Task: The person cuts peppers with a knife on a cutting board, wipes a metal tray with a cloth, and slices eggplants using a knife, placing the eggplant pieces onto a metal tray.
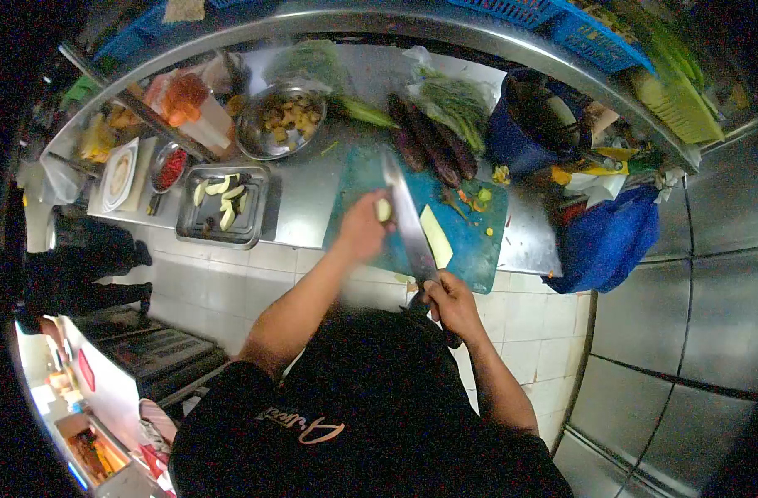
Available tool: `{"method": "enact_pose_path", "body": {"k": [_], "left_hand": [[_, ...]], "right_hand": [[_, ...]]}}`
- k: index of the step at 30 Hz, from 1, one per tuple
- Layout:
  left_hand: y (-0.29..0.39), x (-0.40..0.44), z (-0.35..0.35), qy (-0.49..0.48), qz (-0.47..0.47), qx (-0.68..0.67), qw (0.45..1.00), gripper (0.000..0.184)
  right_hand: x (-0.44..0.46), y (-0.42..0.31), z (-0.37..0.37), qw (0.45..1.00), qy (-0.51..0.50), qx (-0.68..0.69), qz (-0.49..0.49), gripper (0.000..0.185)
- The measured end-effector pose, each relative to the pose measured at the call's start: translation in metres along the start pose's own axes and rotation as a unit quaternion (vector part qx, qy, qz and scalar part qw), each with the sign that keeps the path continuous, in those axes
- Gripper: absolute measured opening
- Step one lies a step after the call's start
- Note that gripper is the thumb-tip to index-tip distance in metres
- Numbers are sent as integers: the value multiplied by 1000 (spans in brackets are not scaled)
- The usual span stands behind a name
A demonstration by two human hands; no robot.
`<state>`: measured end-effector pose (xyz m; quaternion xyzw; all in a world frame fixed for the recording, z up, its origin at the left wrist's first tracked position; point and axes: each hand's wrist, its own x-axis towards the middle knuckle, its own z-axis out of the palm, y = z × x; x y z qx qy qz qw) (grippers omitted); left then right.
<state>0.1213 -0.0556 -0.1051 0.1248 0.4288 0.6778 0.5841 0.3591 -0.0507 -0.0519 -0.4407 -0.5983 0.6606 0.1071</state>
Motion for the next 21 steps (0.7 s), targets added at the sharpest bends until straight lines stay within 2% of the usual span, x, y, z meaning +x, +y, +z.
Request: {"method": "enact_pose_path", "body": {"k": [1,2,3,4,5,8,11,14,17,21], "left_hand": [[-10,12,-19,39,-10,-27,999,34],[2,5,-23,91,81,167,978,36],[19,-6,-18,138,167,352,910,38],[29,-13,-20,178,245,520,799,41],[32,-15,-29,135,247,591,756,55],[23,-16,-40,17,198,716,669,64],[26,-10,-32,-19,143,735,662,70],[34,-7,-18,-46,85,752,652,69],[30,1,-21,-47,71,761,643,64],[34,-2,-32,-20,118,709,695,63]], "right_hand": [[0,4,-2,1000,8,15,5,14],[0,6,-4,999,17,30,10,14],[-7,-4,-6,999,23,31,35,14],[-9,-1,-11,998,7,13,62,14],[-14,3,-19,996,-10,-7,88,15],[-23,11,-24,986,-52,-32,157,16],[-22,21,-23,978,-85,-34,186,16],[-8,30,-17,977,-129,-47,164,22],[7,34,-8,974,-139,-35,173,25],[9,17,2,980,-125,-57,143,21]]}}
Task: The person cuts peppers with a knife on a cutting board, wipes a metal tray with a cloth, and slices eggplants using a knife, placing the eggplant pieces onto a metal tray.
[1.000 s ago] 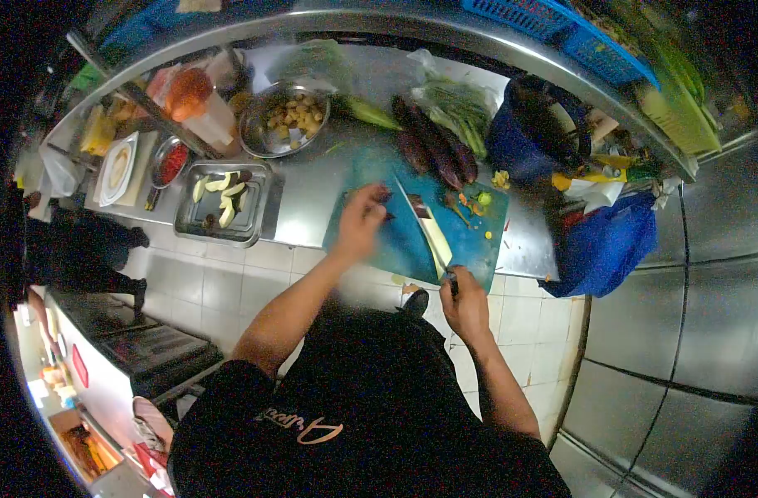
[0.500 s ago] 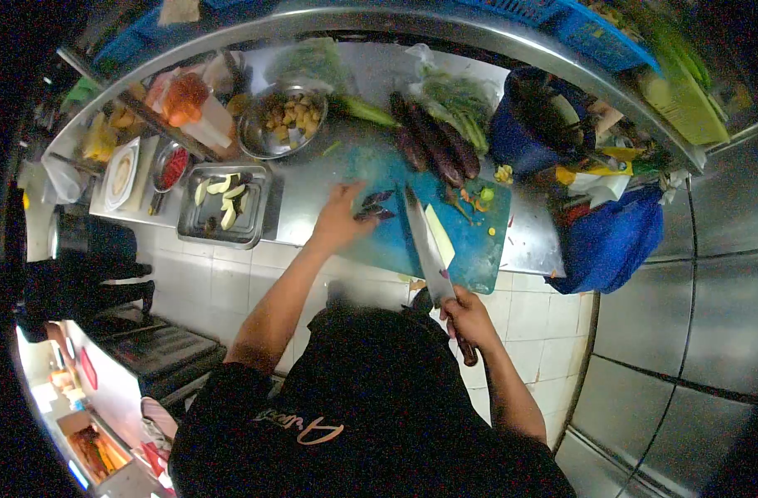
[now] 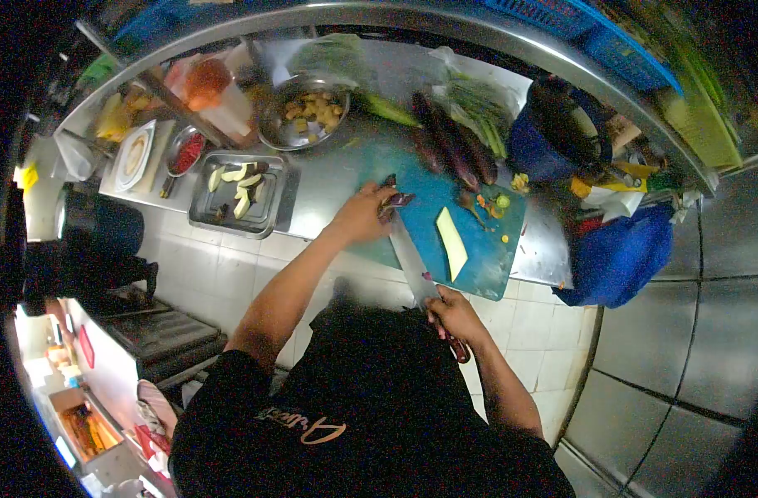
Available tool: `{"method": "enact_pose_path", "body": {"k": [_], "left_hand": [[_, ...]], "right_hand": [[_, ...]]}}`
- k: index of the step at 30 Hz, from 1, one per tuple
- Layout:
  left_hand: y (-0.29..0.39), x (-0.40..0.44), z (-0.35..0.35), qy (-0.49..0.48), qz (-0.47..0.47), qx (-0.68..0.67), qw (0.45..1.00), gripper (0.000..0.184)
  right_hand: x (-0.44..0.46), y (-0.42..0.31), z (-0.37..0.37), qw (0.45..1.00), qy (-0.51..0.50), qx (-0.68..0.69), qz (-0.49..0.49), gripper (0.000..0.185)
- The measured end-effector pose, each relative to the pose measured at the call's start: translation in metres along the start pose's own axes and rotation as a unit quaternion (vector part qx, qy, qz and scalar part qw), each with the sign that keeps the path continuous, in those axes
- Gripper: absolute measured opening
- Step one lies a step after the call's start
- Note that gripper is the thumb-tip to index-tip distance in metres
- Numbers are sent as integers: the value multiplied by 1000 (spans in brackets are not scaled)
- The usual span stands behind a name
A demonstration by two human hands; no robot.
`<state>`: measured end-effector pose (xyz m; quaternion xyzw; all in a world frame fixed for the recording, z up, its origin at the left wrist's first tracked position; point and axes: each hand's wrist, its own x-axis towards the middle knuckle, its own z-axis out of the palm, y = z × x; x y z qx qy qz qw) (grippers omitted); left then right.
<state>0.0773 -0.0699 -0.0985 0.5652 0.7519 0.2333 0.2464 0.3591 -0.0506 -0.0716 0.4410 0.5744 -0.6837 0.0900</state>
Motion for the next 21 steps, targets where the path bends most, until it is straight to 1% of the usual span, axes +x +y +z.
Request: {"method": "enact_pose_path", "body": {"k": [2,5,7,9,10,11,13,14,15,16,17,19,20,21], "left_hand": [[-3,-10,-9,46,-5,-32,998,67],[-17,-26,-31,181,-12,-87,980,74],[-22,-47,-77,270,-26,-107,957,70],[-48,-64,-108,353,-70,-102,927,69],[-59,-74,-124,354,-118,-94,923,69],[-72,-83,-139,354,-165,-87,916,70],[-143,-87,-139,301,-218,5,928,73],[-145,-89,-136,311,-257,129,906,73],[-130,-90,-134,315,-287,251,869,74],[-112,-88,-132,348,-269,266,858,73],[-92,-81,-123,326,-209,213,897,70],[-54,-67,-98,275,-88,104,952,64],[-40,-55,-67,224,7,85,971,61],[-25,-43,-31,172,102,65,978,58]], "right_hand": [[-10,-17,8,999,18,-20,-17,16],[-9,-43,16,993,9,-93,-66,15],[-8,-76,27,983,-2,-150,-109,18],[-3,-94,34,968,-7,-207,-145,23],[0,-98,36,959,6,-226,-170,25],[0,-99,36,963,14,-213,-165,25],[1,-95,32,970,36,-189,-150,24],[-1,-92,27,971,48,-184,-142,23],[-2,-86,21,973,63,-178,-133,22],[-4,-80,14,974,80,-170,-124,22],[-4,-69,6,974,110,-150,-126,20],[-6,-47,-10,970,166,-112,-134,17],[-14,-47,-13,971,189,-65,-134,15],[-19,-44,-19,967,211,-39,-140,14]]}}
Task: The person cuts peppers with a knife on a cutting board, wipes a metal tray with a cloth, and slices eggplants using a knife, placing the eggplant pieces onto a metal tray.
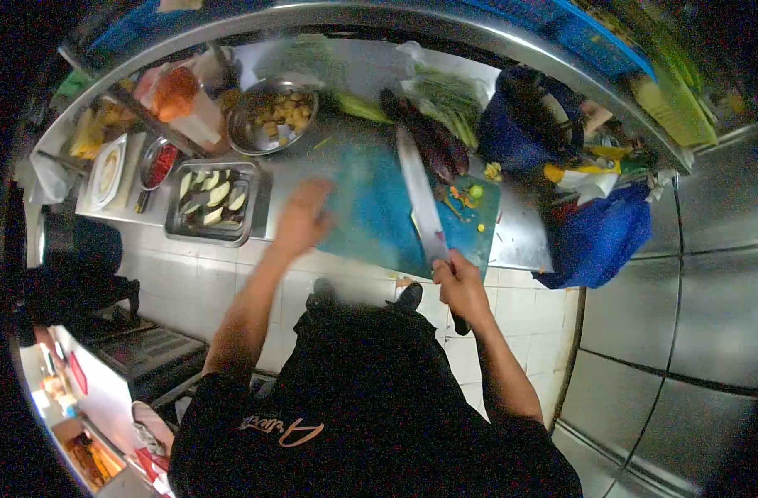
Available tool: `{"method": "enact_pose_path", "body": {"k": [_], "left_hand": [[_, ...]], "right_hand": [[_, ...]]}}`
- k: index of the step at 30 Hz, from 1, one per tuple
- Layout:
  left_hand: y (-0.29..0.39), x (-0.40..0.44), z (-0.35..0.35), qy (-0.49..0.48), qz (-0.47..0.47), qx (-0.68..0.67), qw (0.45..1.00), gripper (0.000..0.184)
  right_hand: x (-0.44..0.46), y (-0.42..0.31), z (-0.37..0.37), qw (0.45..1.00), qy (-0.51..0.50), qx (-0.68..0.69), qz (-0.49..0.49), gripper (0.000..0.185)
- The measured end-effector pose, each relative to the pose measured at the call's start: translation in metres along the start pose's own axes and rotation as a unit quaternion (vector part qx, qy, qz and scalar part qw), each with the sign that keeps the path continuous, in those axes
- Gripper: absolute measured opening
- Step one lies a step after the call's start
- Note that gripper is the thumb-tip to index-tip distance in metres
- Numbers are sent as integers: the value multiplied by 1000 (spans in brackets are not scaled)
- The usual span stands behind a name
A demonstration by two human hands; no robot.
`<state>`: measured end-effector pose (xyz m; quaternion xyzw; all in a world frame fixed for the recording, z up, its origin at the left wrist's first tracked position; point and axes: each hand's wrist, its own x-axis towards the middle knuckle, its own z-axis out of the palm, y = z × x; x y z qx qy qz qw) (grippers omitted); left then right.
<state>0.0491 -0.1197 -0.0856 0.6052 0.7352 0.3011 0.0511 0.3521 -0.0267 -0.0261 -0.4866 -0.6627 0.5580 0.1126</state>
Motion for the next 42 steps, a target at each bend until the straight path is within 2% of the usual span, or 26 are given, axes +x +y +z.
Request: {"method": "enact_pose_path", "body": {"k": [2,4,7,10,12,13,14,16,17,21,26,33,39,42], "left_hand": [[58,14,37,-83,141,-29,986,47],[89,28,85,-57,258,-24,964,43],[97,45,117,-186,280,23,942,39],[81,51,88,-265,192,23,945,35],[44,31,85,-156,154,41,975,31],[34,29,69,-177,106,19,978,31],[29,29,51,-196,56,-4,979,31],[24,19,32,-165,59,32,984,31],[23,15,29,-149,59,49,986,32],[19,12,38,-142,36,6,989,33],[39,18,45,-106,25,46,993,38],[40,24,48,-123,0,56,991,39],[37,23,49,-148,5,29,989,39],[35,21,50,-135,29,24,990,39]], "right_hand": [[-4,6,-16,998,49,49,-3,13],[-9,6,-24,992,89,86,-1,11],[-16,14,-39,991,98,87,-1,12],[-29,28,-42,994,93,47,15,15],[-38,34,-35,997,70,0,32,16],[-42,37,-31,997,56,-25,40,17],[-41,57,-26,995,49,-82,-6,18],[-43,58,-14,979,37,-196,-40,18],[-42,53,-8,978,11,-205,-25,15],[-34,58,5,960,9,-266,-88,14],[-32,39,8,928,-30,-364,-76,13],[-47,17,-1,880,-62,-467,-64,16],[-6,52,18,901,-94,-421,-45,22],[32,44,35,915,-84,-388,-75,24]]}}
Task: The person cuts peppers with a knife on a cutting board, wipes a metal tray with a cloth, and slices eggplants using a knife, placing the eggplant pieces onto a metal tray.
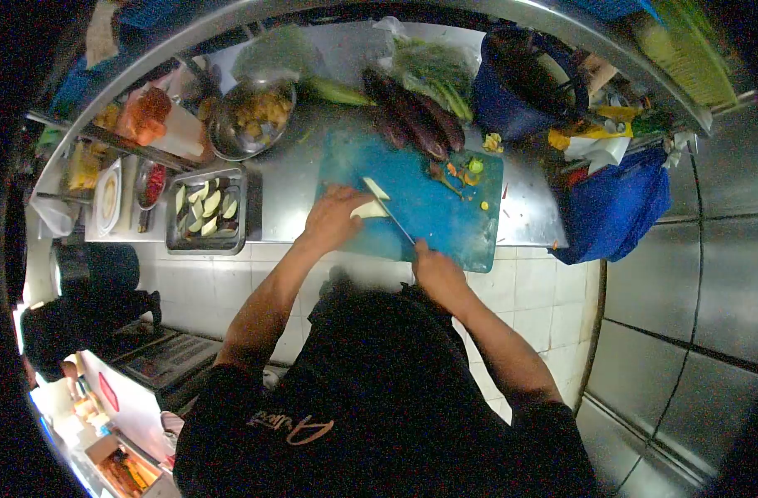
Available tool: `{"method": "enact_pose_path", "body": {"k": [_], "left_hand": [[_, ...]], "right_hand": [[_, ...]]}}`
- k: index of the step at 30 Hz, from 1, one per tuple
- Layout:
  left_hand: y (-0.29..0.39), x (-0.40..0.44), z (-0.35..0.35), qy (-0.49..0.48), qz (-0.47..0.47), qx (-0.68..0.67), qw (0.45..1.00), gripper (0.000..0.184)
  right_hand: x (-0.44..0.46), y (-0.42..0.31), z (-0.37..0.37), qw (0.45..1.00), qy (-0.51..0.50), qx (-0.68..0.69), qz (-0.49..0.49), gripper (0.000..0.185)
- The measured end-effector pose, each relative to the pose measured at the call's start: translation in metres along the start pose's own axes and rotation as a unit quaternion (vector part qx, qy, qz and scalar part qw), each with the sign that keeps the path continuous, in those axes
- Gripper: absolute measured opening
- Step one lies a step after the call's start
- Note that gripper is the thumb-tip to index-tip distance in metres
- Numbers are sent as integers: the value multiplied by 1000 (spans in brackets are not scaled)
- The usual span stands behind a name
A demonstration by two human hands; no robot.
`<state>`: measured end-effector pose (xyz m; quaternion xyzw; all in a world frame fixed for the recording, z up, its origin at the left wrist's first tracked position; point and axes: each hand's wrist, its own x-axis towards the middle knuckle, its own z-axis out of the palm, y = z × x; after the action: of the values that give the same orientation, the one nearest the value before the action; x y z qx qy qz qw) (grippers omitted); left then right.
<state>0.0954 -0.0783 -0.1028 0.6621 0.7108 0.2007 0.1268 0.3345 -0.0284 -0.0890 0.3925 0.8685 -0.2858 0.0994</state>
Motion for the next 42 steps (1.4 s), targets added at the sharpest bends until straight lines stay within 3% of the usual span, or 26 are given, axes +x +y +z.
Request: {"method": "enact_pose_path", "body": {"k": [2,6,9,15,21,24,30,34,40,42], "left_hand": [[-1,-5,-4,13,24,-11,1000,39],[3,-15,-13,19,-27,10,999,38],[-2,-16,-7,8,-40,3,999,38],[-6,-12,-2,30,-15,2,999,37],[-3,-15,-2,-27,-21,-36,999,34],[-1,-12,-1,-12,-28,-52,998,33],[5,-14,-8,-8,-59,-84,995,29],[3,-13,-1,-13,-48,-89,995,28],[2,-22,-10,9,-61,-117,991,28],[-3,-28,-9,16,-70,-120,990,30]], "right_hand": [[9,-1,-3,1000,9,17,-8,24],[-8,-2,-14,999,36,27,1,24],[-37,-13,-33,999,-37,-9,35,18],[-68,-3,-22,999,-24,-34,17,22],[9,-13,7,1000,11,26,-11,21],[3,-15,-11,998,26,38,-37,16],[-63,-11,-27,998,-59,11,34,16],[-19,-4,10,999,-32,22,18,22],[4,-13,-4,997,23,46,-56,22],[-10,-16,-15,999,3,39,-24,23]]}}
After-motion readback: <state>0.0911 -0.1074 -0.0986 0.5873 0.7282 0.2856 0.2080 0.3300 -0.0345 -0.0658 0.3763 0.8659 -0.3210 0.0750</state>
